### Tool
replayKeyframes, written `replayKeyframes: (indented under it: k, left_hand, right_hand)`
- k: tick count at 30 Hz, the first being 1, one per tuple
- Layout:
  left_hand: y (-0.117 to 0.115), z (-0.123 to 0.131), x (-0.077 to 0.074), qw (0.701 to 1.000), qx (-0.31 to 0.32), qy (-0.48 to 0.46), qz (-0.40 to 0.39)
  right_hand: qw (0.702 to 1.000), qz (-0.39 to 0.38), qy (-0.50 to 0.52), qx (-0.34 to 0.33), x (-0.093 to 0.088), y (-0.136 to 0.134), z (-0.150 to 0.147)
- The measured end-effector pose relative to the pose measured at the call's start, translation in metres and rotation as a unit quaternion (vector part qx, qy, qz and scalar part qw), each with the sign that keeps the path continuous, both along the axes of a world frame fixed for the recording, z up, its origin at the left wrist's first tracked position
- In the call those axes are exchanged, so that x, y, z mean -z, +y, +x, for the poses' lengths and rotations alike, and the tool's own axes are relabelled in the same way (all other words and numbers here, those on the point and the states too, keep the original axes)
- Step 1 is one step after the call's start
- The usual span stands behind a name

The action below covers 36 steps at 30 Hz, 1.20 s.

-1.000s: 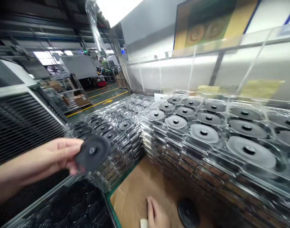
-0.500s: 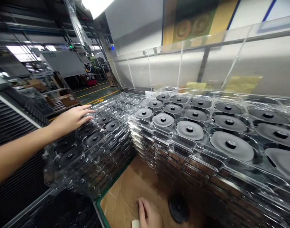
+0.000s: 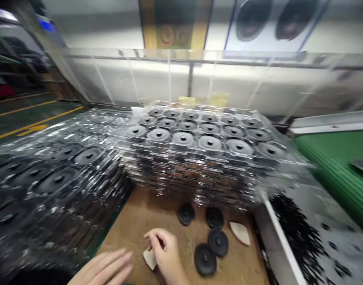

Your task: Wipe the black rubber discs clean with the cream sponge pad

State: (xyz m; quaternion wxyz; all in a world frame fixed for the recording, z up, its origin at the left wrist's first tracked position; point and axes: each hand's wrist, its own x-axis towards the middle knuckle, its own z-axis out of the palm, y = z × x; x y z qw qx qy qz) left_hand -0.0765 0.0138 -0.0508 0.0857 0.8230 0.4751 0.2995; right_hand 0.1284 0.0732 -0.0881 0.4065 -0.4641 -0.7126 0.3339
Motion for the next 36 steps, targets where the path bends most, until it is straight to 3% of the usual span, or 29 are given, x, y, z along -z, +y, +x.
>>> replayKeyframes:
  k: [1,3,6,8,11,14,16,20,24,27,29,31,33,34,36]
  left_hand:
    - [0.016,0.008,0.024,0.999,0.017,0.044,0.024]
    - [0.047,0.02,0.065,0.989,-0.042,0.132,0.054]
    - [0.078,0.029,0.101,0.988,-0.063,0.13,0.048]
    - [0.086,0.028,0.111,0.991,-0.058,0.116,0.042]
    - [0.088,0.021,0.116,0.993,-0.046,0.096,0.041]
    - [0.087,0.016,0.116,0.996,-0.036,0.068,0.05]
    - [0.087,0.017,0.114,0.997,-0.039,0.055,0.038]
    - [0.085,0.024,0.102,0.998,-0.051,0.029,-0.002]
    - [0.085,0.026,0.097,0.997,-0.062,0.006,-0.035]
    - [0.084,0.025,0.086,0.994,-0.07,-0.012,-0.087]
    - [0.076,0.028,0.067,0.976,-0.078,-0.069,-0.189]
    - [0.061,0.041,0.039,0.93,-0.074,-0.159,-0.322]
    - [0.041,0.061,0.011,0.869,-0.039,-0.278,-0.408]
    - [0.03,0.073,-0.001,0.821,-0.014,-0.346,-0.453]
    - [0.013,0.095,-0.013,0.683,0.084,-0.468,-0.554]
  right_hand:
    - [1.0,0.01,-0.01,-0.002,-0.015,-0.008,0.012]
    - [0.999,0.03,-0.038,-0.012,-0.051,-0.026,0.044]
    - [0.992,0.044,-0.11,-0.033,-0.116,-0.052,0.103]
    - [0.953,0.062,-0.296,-0.031,-0.16,-0.056,0.147]
    - [0.839,0.054,-0.526,0.125,-0.217,-0.035,0.216]
    - [0.794,0.044,-0.559,0.235,-0.257,0.006,0.281]
    - [0.777,0.061,-0.555,0.29,-0.271,0.031,0.314]
    - [0.776,0.078,-0.521,0.347,-0.271,0.059,0.352]
    - [0.787,0.096,-0.477,0.379,-0.272,0.066,0.364]
    - [0.78,0.145,-0.45,0.41,-0.283,0.051,0.347]
    - [0.797,0.166,-0.437,0.383,-0.279,0.026,0.314]
    - [0.875,0.148,-0.404,0.22,-0.259,-0.007,0.266]
    - [0.909,0.099,-0.39,0.107,-0.222,-0.04,0.211]
    - [0.933,0.079,-0.348,0.043,-0.199,-0.053,0.185]
    - [0.959,0.055,-0.275,-0.049,-0.149,-0.073,0.14]
